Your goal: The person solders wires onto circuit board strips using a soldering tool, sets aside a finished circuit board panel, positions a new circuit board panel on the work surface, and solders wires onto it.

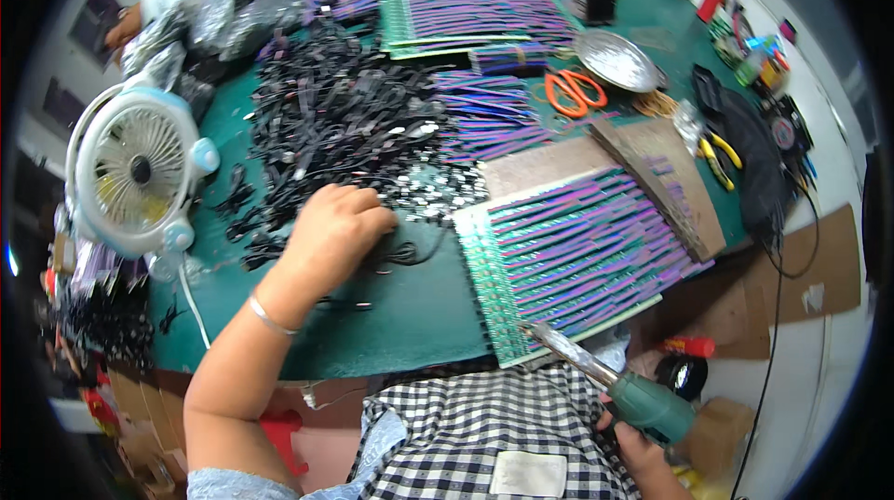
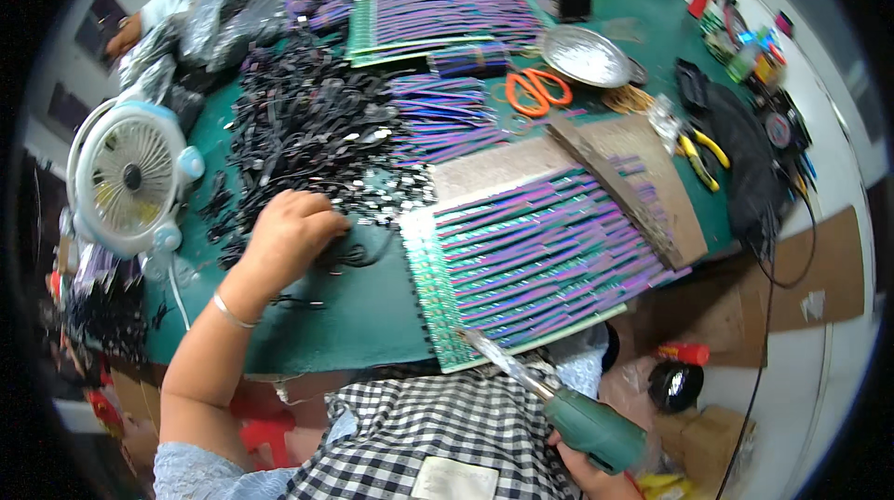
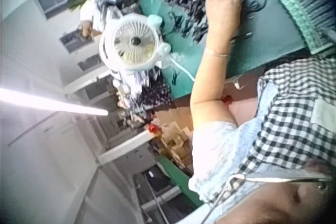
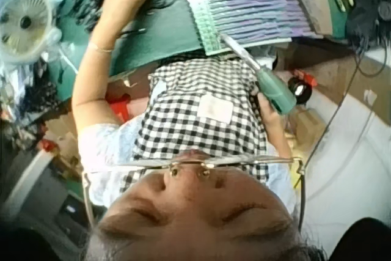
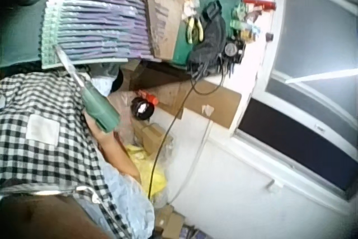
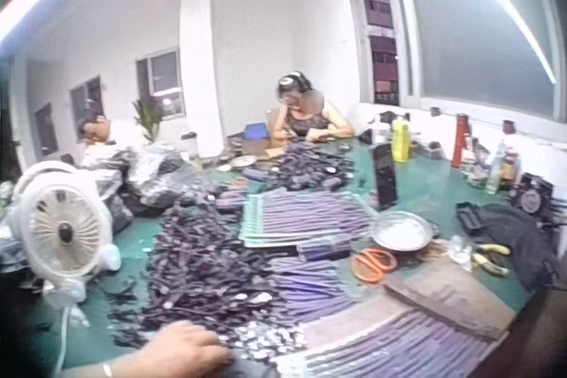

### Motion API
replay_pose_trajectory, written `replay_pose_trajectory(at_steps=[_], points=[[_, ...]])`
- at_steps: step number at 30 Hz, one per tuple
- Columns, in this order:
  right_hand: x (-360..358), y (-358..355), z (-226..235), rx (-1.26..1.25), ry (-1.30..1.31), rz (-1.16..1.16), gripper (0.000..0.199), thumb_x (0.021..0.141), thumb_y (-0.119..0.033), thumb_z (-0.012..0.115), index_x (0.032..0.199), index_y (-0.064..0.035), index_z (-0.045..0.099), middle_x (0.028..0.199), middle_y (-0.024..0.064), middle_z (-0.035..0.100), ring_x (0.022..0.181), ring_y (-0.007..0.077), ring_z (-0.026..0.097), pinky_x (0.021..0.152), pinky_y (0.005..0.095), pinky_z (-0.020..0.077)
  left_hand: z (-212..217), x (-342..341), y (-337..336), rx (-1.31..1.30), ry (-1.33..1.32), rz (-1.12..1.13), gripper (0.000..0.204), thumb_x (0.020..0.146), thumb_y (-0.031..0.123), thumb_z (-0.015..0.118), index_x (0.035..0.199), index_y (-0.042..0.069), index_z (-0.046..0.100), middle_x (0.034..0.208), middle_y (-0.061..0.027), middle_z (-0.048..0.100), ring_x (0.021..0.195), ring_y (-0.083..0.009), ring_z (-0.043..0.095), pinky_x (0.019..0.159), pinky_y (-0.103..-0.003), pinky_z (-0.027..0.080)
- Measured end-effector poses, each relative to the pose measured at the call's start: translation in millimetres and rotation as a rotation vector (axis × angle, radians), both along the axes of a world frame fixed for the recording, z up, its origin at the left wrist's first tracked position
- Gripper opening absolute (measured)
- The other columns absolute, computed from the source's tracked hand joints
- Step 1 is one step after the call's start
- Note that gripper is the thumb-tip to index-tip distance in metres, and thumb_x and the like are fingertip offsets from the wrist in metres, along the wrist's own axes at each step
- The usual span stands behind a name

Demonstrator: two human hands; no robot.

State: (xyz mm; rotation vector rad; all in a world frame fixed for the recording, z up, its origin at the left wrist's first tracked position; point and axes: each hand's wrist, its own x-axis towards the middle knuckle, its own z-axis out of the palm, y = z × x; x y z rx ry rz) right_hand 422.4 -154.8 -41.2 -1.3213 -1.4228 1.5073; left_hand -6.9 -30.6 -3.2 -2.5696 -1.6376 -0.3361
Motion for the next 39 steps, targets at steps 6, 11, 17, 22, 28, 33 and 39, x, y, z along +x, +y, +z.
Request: replay_pose_trajectory(at_steps=[6,11,17,22,28,33,39], points=[[-4,3,-5,-0.019,0.074,0.028,0.026,0.080,-0.003,0.064,0.104,0.0043,0.056,0.090,0.0114,0.062,0.074,0.0170,0.063,0.068,0.0292,0.0508,2,9,-2,0.075,-0.115,0.009,0.012,0.070,0.004,0.067,0.076,0.006,0.057,0.076,-0.0070,0.057,0.070,-0.0250,0.059,0.063,-0.036,0.049],[-3,11,0,0.009,0.025,0.028,0.024,0.076,-0.006,0.068,0.097,0.0023,0.062,0.087,0.0104,0.065,0.073,0.0183,0.064,0.069,0.0299,0.0505,-2,56,-40,-0.068,-0.495,-0.009,0.016,0.069,0.002,0.068,0.082,0.008,0.060,0.078,-0.0069,0.063,0.068,-0.0231,0.062,0.060,-0.032,0.052],[9,4,-9,0.100,-0.114,0.063,0.021,0.070,-0.010,0.072,0.089,-0.0018,0.066,0.086,0.0096,0.067,0.075,0.0223,0.065,0.071,0.0326,0.0499,-19,113,-76,-0.106,-0.769,-0.075,0.019,0.063,0.000,0.071,0.078,0.007,0.062,0.077,-0.0045,0.065,0.067,-0.0213,0.062,0.060,-0.032,0.050],[12,-5,-6,0.092,-0.255,0.089,0.024,0.068,-0.012,0.074,0.089,-0.0037,0.067,0.087,0.0091,0.068,0.079,0.0238,0.065,0.074,0.0347,0.0493,-24,123,-87,-0.084,-0.706,-0.027,0.022,0.063,0.001,0.073,0.080,0.007,0.062,0.077,-0.0041,0.063,0.069,-0.0215,0.062,0.062,-0.032,0.050],[10,1,-2,0.140,-0.210,0.127,0.023,0.069,-0.011,0.073,0.091,-0.0032,0.067,0.086,0.0092,0.067,0.076,0.0236,0.065,0.072,0.0342,0.0496,-30,128,-93,-0.014,-0.625,-0.022,0.026,0.059,-0.001,0.072,0.081,0.007,0.061,0.075,-0.0041,0.062,0.066,-0.0211,0.060,0.059,-0.032,0.047],[-3,9,11,0.071,-0.095,0.038,0.021,0.069,-0.007,0.072,0.089,-0.0018,0.067,0.083,0.0100,0.067,0.072,0.0224,0.065,0.070,0.0323,0.0496,-31,131,-95,0.020,-0.591,0.009,0.027,0.058,-0.002,0.071,0.081,0.007,0.061,0.074,-0.0036,0.061,0.066,-0.0211,0.057,0.058,-0.033,0.044],[8,5,7,0.120,-0.207,0.104,0.020,0.070,-0.010,0.072,0.087,-0.0020,0.068,0.081,0.0094,0.067,0.073,0.0226,0.065,0.070,0.0327,0.0497,-32,129,-92,0.018,-0.621,0.028,0.027,0.057,-0.002,0.071,0.080,0.008,0.061,0.074,-0.0037,0.061,0.064,-0.0210,0.057,0.058,-0.033,0.044]])
